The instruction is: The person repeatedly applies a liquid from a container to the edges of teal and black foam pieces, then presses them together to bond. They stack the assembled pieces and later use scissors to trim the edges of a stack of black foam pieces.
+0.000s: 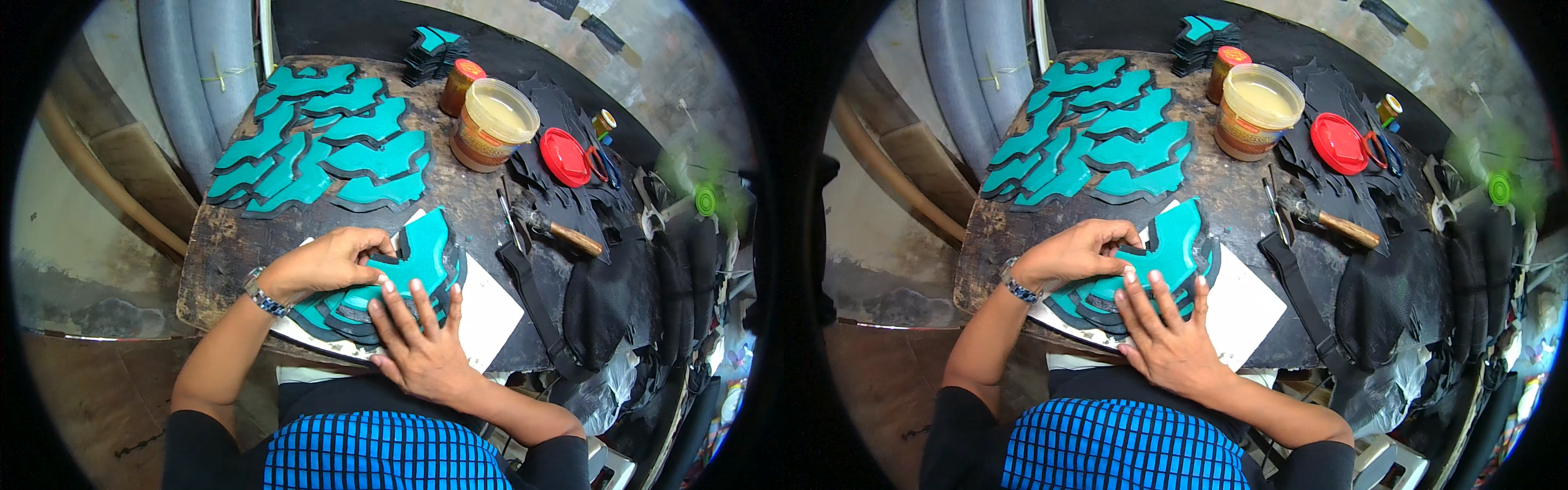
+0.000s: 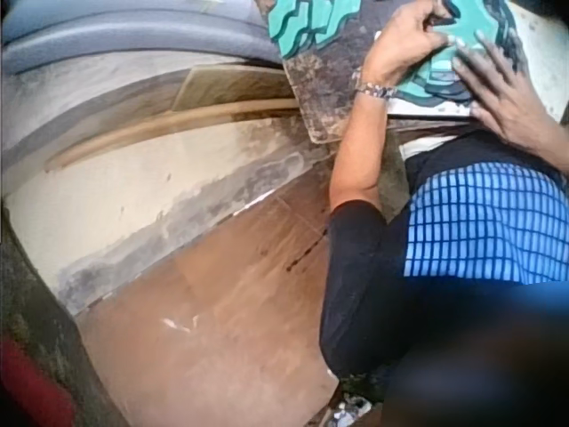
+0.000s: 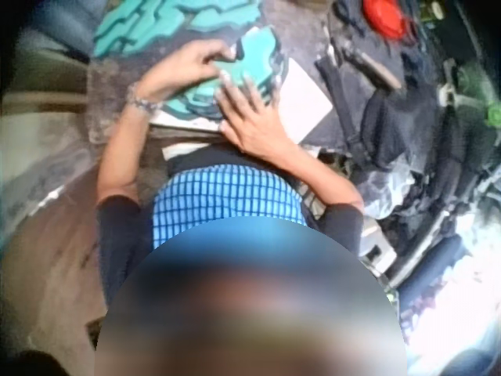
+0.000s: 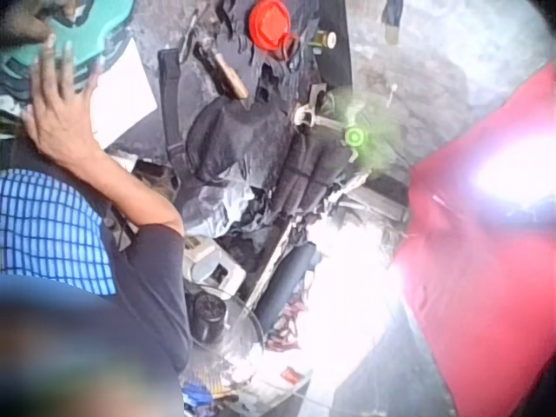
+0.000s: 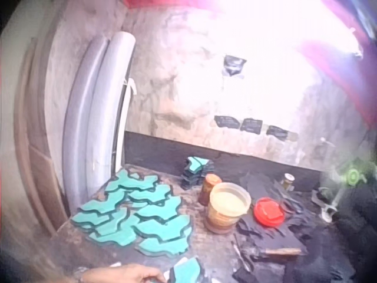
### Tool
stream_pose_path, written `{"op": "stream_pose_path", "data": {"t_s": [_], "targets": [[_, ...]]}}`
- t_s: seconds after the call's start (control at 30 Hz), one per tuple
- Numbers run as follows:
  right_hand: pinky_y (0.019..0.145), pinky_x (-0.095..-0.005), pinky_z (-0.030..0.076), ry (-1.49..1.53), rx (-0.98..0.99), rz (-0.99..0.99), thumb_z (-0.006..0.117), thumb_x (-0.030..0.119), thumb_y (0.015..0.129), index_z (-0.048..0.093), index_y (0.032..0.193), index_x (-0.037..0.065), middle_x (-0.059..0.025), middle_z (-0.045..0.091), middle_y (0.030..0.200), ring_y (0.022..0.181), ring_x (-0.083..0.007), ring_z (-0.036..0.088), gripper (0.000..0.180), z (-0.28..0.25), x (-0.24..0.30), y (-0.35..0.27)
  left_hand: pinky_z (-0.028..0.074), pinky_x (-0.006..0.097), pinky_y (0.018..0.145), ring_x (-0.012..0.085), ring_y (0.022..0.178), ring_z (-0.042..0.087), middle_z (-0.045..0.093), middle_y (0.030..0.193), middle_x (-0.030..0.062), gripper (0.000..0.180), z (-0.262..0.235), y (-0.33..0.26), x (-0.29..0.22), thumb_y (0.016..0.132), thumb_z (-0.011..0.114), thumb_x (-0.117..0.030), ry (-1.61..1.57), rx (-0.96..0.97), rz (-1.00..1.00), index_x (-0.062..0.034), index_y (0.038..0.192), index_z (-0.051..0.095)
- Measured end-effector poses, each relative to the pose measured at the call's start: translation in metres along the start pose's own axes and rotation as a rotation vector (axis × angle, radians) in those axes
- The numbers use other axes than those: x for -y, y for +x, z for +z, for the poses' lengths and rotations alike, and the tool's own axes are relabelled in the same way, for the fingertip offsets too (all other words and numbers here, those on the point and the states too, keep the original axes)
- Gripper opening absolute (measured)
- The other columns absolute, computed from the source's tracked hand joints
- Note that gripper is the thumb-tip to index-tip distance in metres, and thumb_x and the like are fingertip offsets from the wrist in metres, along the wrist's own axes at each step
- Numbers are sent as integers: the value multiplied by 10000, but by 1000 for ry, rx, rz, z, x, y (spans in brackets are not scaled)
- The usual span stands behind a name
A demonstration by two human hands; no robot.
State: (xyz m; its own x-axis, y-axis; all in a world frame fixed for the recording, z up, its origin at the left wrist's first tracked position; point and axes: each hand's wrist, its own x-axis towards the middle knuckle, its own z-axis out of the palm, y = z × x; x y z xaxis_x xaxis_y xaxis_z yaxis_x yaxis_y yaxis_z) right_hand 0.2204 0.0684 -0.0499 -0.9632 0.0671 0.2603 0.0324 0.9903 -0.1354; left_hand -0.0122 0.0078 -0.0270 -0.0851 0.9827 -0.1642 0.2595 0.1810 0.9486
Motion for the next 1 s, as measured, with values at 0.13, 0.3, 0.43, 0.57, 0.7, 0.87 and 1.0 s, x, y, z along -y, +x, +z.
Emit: {"op": "stream_pose_path", "data": {"t_s": [0.13, 0.3, 0.43, 0.57, 0.7, 0.87, 1.0], "targets": [[1104, -757, 11, -175, -28, -75, 558, 502, 902, 552, 1390, 85, -171, 248, 1599, 1512, -362, 130, 642, 1, 16, 25, 402, 238, 649, 57, 765, 454, 521, 817, -33, 253, 0, -1, 4, 855, 724, -94, -70, 15, -15, 1, 1057, 605], [1136, -686, -16, 290, -88, -70, 623, 383, 888, 703, 1132, 90, -197, 344, 1544, 1486, -399, 179, 390, -28, -3, 36, 448, 270, 851, 94, 981, 501, 569, 1051, 25, 290, -10, -1, 6, 897, 691, -109, -24, 103, 6, -12, 1134, 554], [1166, -611, -5, 346, -114, 88, 640, 317, 884, 709, 1206, 153, -227, 375, 1510, 1481, -427, 158, 368, -57, -58, 32, 458, 280, 880, 97, 1035, 512, 557, 1112, 20, 306, -37, -4, 4, 924, 692, -159, -113, 9, 70, -31, 1171, 563], [1203, -513, 66, 337, -235, 324, 537, 285, 960, 634, 1324, 146, -248, 317, 1538, 1495, -392, 140, 402, -78, -130, 46, 471, 227, 834, 60, 917, 565, 610, 1009, -24, 228, -116, -4, -4, 891, 690, -104, -144, -481, 262, -71, 1110, 634], [1199, -494, 98, 213, -329, 523, 341, 435, 1050, 603, 1369, 134, -234, 305, 1554, 1494, -375, 167, 511, -96, -208, 84, 508, 248, 846, 94, 893, 619, 661, 1004, 33, 272, -199, 7, -11, 896, 677, -99, -91, -748, 82, -54, 1156, 610], [1196, -530, 77, 70, -151, 664, 243, 617, 1014, 693, 1261, 133, -198, 294, 1580, 1511, -353, 133, 706, -109, -273, 138, 490, 224, 840, 81, 902, 601, 645, 975, 9, 263, -204, 38, -5, 890, 681, -78, -87, -532, -10, -57, 1145, 617], [1179, -603, 77, -11, 164, 685, 204, 700, 978, 710, 1221, 109, -165, 285, 1597, 1520, -343, 113, 815, -113, -273, 169, 469, 220, 823, 58, 863, 566, 618, 958, -11, 243, -174, 75, -3, 912, 655, -80, -27, -413, -7, -50, 1151, 625]]}}
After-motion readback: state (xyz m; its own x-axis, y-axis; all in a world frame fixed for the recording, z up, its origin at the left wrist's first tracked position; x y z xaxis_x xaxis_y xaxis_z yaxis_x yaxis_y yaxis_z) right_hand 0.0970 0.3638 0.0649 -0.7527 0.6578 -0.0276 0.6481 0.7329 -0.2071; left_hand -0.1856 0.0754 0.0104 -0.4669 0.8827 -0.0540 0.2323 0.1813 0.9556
